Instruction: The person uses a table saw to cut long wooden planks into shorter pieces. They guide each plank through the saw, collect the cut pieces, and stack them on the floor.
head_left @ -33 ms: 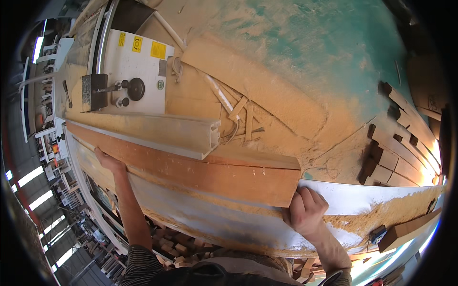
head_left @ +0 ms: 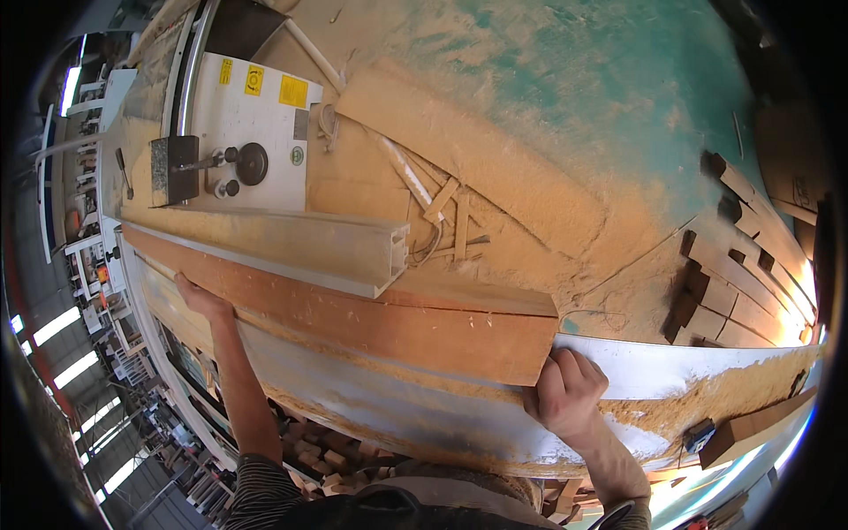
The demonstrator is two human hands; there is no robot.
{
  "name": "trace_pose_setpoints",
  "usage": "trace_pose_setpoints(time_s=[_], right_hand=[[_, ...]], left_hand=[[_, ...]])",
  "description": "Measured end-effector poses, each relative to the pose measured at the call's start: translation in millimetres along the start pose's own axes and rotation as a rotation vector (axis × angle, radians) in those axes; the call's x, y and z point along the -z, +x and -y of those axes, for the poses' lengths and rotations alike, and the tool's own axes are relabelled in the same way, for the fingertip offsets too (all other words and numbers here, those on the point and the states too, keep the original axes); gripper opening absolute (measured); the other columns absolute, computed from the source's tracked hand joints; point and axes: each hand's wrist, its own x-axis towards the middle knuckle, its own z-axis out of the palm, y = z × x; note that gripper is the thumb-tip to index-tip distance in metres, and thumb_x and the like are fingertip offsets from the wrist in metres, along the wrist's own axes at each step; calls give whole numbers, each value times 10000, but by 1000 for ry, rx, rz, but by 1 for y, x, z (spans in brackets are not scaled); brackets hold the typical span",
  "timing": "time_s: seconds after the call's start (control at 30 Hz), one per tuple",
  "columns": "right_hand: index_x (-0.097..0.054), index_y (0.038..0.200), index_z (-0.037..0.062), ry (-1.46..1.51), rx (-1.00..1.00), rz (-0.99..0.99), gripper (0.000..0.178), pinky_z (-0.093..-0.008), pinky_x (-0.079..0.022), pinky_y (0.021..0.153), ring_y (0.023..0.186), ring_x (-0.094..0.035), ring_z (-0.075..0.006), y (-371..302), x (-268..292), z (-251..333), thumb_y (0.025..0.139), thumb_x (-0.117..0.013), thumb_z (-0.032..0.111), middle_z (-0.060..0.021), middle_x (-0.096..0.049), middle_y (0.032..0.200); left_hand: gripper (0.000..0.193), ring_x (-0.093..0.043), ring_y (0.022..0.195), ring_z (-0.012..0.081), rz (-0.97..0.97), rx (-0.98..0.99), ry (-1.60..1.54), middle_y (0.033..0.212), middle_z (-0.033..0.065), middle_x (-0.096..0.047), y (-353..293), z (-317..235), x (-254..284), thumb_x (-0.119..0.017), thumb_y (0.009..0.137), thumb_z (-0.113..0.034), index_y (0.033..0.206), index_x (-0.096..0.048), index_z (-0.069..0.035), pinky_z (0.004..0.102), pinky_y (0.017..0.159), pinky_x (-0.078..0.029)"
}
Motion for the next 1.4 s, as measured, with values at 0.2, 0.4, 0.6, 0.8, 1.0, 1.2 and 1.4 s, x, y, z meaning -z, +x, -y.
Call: trace_pose_setpoints(time_s=[0.2, 0.4, 0.6, 0.8, 1.0, 1.2, 1.4], right_hand=[[-567, 809, 15, 14, -7, 60, 233, -367, -427, 459, 567, -556, -280, 6, 2, 2, 666, -746, 55, -122, -561, 738], [-570, 816, 29, 93, -2, -15, 232, -354, -425, 458, 550, -542, -257, 4, -1, 0, 745, -779, 102, -102, -555, 722], [-592, 1132, -45, 511, -420, -208, 623, -340, -470, 674, 759, -548, -214, 4, 13, 0, 879, -719, 510, -148, -586, 987], [-498, 1401, -70, 504, -554, -18, 862, -327, -485, 828, 1108, -586, -262, 38, -4, 5, 862, -703, 570, -190, -632, 1233], [-518, 1367, -101, 779, -795, 138, 924, -339, -497, 930, 1063, -633, -227, 67, 20, 26, 779, -814, 548, -190, -662, 1133], [-545, 1326, -111, 811, -847, 170, 964, -338, -507, 912, 1040, -639, -226, 69, 21, 18, 726, -859, 575, -183, -666, 1107], [-553, 1315, -112, 815, -785, 105, 940, -324, -522, 872, 994, -650, -216, 65, 17, 15, 729, -860, 557, -175, -675, 1067]], left_hand=[[339, -589, 1123, 243, -48, -76, 118, 1211, 77, -586, 1, 2, 2, -429, 1045, -335, 1223, -548, -73, 393, 969, -494], [244, -583, 1078, 222, -81, -126, 120, 1140, 66, -566, 4, 3, -4, -442, 1037, -273, 1118, -544, -66, 385, 945, -499], [289, -564, 1062, 218, -138, -199, 316, 1128, 81, -556, -9, 5, -9, -447, 1020, -301, 1147, -538, -57, 378, 913, -488], [438, -492, 1151, 266, -212, -256, 324, 1272, 161, -528, 9, 32, 14, -430, 1045, -312, 1317, -505, 24, 395, 1045, -379], [419, -508, 1142, 198, -244, -170, 224, 1269, 88, -541, -26, -16, -34, -419, 1060, -260, 1393, -479, -13, 329, 988, -417], [396, -515, 1132, 178, -221, -198, 217, 1251, 65, -550, -27, -18, -37, -412, 1058, -238, 1388, -487, -33, 314, 980, -421], [397, -525, 1121, 185, -175, -323, 473, 1238, 74, -562, -20, -10, -24, -413, 1051, -225, 1383, -496, -22, 318, 982, -420]])
